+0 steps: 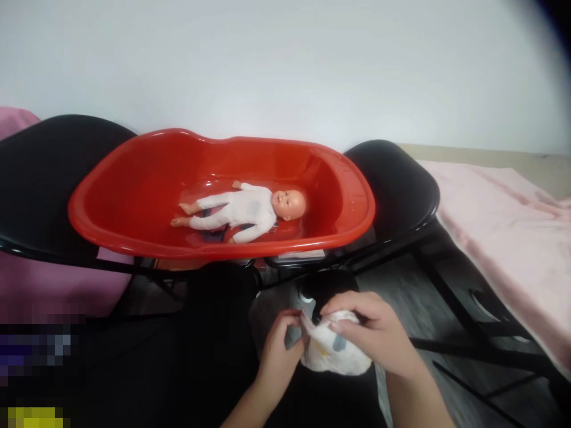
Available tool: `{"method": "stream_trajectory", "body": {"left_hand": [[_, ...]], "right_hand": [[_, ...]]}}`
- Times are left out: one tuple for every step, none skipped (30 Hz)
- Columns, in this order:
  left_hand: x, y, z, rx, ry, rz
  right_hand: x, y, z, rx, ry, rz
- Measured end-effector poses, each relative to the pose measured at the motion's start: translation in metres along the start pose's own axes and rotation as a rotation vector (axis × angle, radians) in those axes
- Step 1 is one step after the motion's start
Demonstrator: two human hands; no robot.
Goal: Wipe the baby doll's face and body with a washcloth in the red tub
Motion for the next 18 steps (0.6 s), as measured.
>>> {"method": "stream_trajectory", "body": {"left_hand": [[-0.001,0.000,0.000,-0.005,0.013,0.003],[-0.002,0.001,-0.001,-0.009,0.023,0.015],[-0.003,0.003,-0.001,-0.011,0.030,0.033],[-0.004,0.005,-0.001,-0.016,0.034,0.052],[-0.005,0.006,-0.001,-0.019,0.036,0.062],[-0.006,0.007,-0.002,-0.020,0.039,0.057],[-0.006,0.006,-0.002,-0.020,0.044,0.038],[-0.007,0.005,-0.003,-0.016,0.054,0.009],[-0.007,0.004,-0.004,-0.007,0.063,-0.022],[-0.008,0.003,-0.004,0.008,0.065,-0.049],[-0.009,0.002,-0.003,0.025,0.058,-0.066],[-0.009,0.002,-0.002,0.038,0.051,-0.076],[-0.010,0.001,-0.001,0.046,0.053,-0.081],[-0.011,0.000,-0.001,0.050,0.064,-0.083],[-0.013,-0.001,-0.001,0.048,0.081,-0.085],[-0.014,-0.003,-0.001,0.041,0.097,-0.089],[-0.015,-0.004,-0.001,0.026,0.108,-0.090],[-0.016,-0.005,0.000,0.004,0.111,-0.087]], "right_hand": [[-0.002,-0.002,0.002,0.016,-0.008,0.001],[-0.003,-0.003,0.004,0.026,-0.018,-0.001],[-0.004,-0.004,0.006,0.030,-0.032,-0.008],[-0.005,-0.004,0.008,0.031,-0.046,-0.019],[-0.005,-0.005,0.009,0.030,-0.053,-0.030],[-0.006,-0.005,0.009,0.031,-0.049,-0.034],[-0.006,-0.004,0.008,0.036,-0.039,-0.035],[-0.006,-0.004,0.007,0.045,-0.026,-0.038],[-0.006,-0.005,0.005,0.061,-0.006,-0.044],[-0.006,-0.006,0.003,0.089,0.025,-0.051],[-0.007,-0.007,0.000,0.125,0.068,-0.060],[-0.008,-0.008,-0.003,0.170,0.109,-0.068],[-0.009,-0.009,-0.006,0.217,0.143,-0.076],[-0.010,-0.010,-0.007,0.263,0.164,-0.083],[-0.011,-0.011,-0.007,0.305,0.167,-0.089],[-0.013,-0.013,-0.006,0.338,0.162,-0.094],[-0.014,-0.014,-0.005,0.363,0.157,-0.099],[-0.015,-0.015,-0.004,0.377,0.157,-0.107]]}}
Point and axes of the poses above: each hand's wrist, its own x-axis towards the middle knuckle, its own z-axis out of the back of the hand, y = z × x, the point moved 7 cm from there along x, towards the middle knuckle, and after that the axes turned 3 degrees about -z, right-handed, at the moved point
